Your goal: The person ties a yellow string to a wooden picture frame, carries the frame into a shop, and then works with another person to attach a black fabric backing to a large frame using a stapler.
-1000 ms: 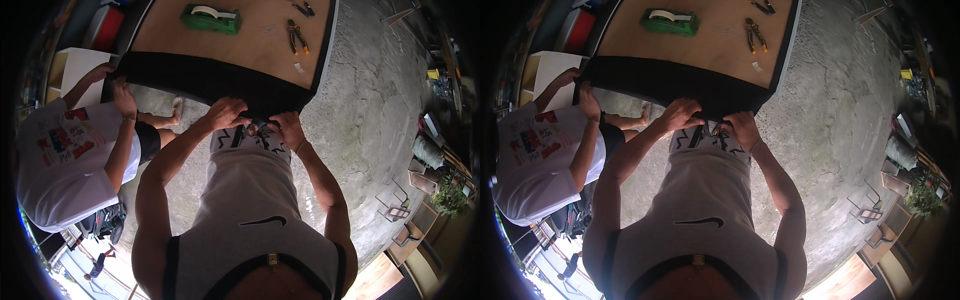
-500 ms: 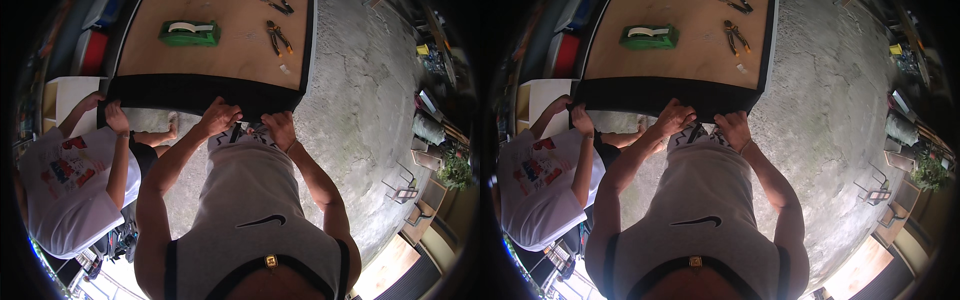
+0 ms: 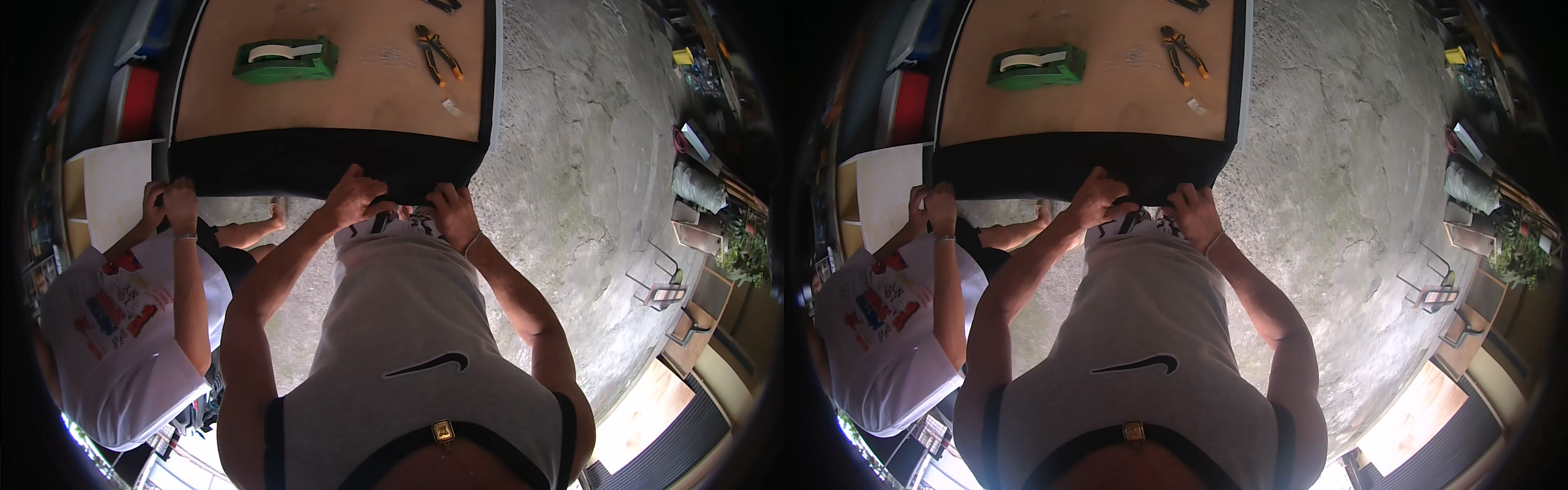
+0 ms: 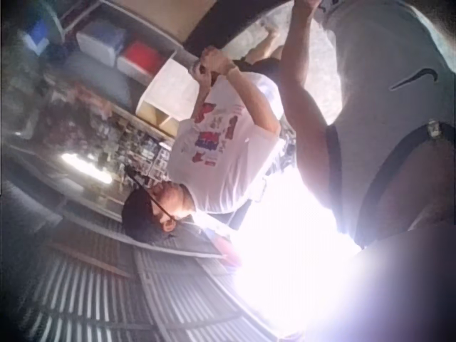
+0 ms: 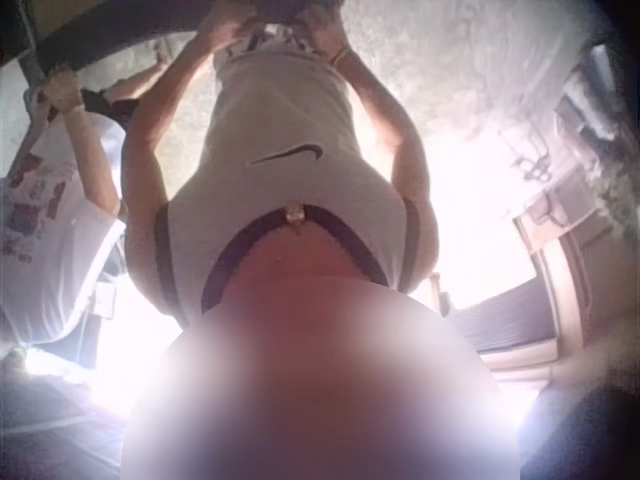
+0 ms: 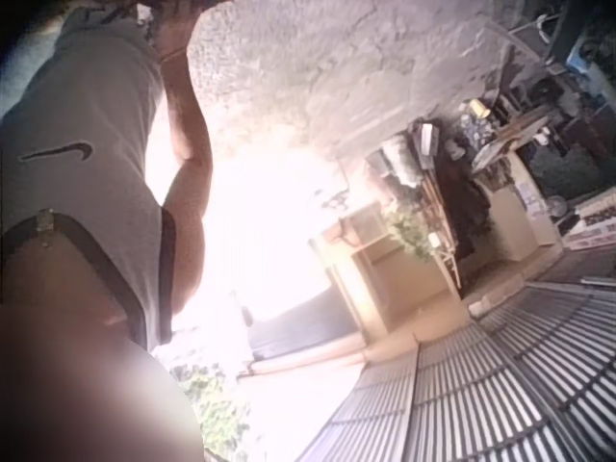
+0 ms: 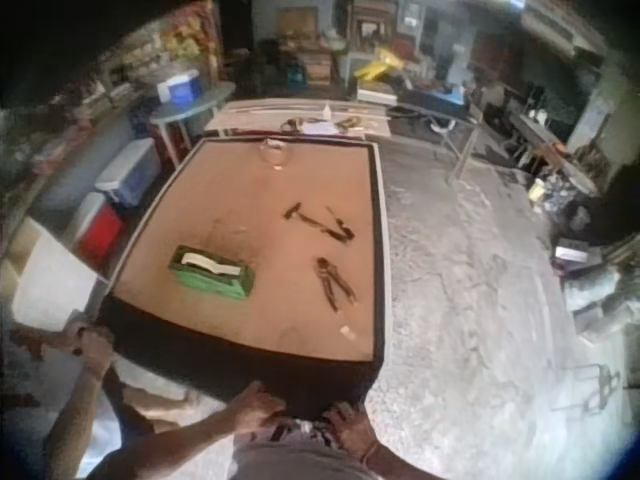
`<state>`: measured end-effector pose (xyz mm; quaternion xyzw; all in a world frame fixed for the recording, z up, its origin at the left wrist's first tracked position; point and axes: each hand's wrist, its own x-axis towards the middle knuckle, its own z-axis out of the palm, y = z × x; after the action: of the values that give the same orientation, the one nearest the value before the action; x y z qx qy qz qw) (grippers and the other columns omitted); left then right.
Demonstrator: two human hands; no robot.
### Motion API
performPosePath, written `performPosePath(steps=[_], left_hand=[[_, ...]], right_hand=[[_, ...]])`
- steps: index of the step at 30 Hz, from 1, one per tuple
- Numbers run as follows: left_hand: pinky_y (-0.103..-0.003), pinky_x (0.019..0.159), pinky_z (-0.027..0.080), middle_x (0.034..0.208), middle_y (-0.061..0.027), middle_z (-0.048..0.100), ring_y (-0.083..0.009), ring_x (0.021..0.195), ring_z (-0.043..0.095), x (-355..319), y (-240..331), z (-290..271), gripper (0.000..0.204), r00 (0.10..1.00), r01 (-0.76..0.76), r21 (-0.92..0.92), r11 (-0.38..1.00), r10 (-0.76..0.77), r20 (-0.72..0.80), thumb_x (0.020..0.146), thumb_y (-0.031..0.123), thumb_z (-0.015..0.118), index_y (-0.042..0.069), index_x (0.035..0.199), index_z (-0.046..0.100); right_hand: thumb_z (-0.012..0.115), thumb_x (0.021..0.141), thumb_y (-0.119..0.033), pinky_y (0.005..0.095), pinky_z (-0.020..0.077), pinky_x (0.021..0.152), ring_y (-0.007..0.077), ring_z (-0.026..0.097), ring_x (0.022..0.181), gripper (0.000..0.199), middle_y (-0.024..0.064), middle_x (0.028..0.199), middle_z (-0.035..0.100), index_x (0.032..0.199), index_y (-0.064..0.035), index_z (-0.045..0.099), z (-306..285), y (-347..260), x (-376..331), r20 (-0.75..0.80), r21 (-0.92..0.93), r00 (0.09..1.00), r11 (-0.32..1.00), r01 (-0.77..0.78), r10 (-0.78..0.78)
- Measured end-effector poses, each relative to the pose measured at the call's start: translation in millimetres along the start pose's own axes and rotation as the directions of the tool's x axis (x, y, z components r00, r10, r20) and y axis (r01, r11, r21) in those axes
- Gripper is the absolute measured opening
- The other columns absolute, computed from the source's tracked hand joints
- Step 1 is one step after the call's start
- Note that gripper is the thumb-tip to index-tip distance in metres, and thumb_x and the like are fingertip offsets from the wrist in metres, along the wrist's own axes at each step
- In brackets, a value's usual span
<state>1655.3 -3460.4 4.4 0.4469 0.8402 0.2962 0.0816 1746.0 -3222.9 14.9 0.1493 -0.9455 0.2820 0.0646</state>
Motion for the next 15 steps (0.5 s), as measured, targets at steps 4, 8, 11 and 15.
performPosePath(steps=[4,8,11,15], left_hand=[[-0.033,0.071,0.037,0.069,-0.0016,0.059,-0.0185,0.063,0.055,5.5,7.7,-0.9,0.029,0.997,0.022,0.056,0.998,-0.018,-0.070,0.076,0.037,0.072,0.011,0.071,0.059],[-0.033,0.072,0.038,0.077,-0.0004,0.058,-0.0174,0.069,0.055,7.8,4.3,5.0,0.022,0.996,0.021,0.230,0.973,-0.041,0.083,0.078,0.030,0.071,0.013,0.083,0.060],[-0.035,0.072,0.040,0.080,-0.0021,0.057,-0.0187,0.073,0.055,18.7,14.8,-0.6,0.022,1.000,-0.029,0.210,0.977,0.030,-0.003,0.080,0.026,0.069,0.011,0.093,0.059],[-0.036,0.073,0.040,0.080,-0.0055,0.058,-0.0216,0.077,0.056,32.1,29.2,15.1,0.022,0.997,-0.071,0.208,0.976,0.075,-0.014,0.082,0.022,0.067,0.008,0.096,0.058]], right_hand=[[0.072,0.075,-0.018,0.0371,0.0390,0.076,0.0209,0.055,0.079,0.020,0.0025,0.078,0.056,0.091,-0.0092,0.064,-5.4,-4.3,0.5,-0.075,-0.139,0.997,0.990,0.017,-0.028],[0.068,0.079,-0.021,0.0372,0.0390,0.073,0.0219,0.054,0.075,0.020,0.0038,0.075,0.054,0.093,-0.0085,0.063,-3.3,10.5,3.5,-0.083,-0.070,0.990,0.992,0.105,-0.110],[0.069,0.078,-0.018,0.0364,0.0397,0.074,0.0215,0.055,0.074,0.022,0.0041,0.077,0.056,0.097,-0.0079,0.063,-1.3,16.0,9.2,-0.051,0.000,0.991,0.993,0.120,-0.120],[0.071,0.076,-0.014,0.0363,0.0411,0.076,0.0213,0.058,0.077,0.028,0.0051,0.085,0.061,0.102,-0.0078,0.061,6.0,25.0,8.4,-0.029,0.088,0.993,0.990,0.114,-0.112]])
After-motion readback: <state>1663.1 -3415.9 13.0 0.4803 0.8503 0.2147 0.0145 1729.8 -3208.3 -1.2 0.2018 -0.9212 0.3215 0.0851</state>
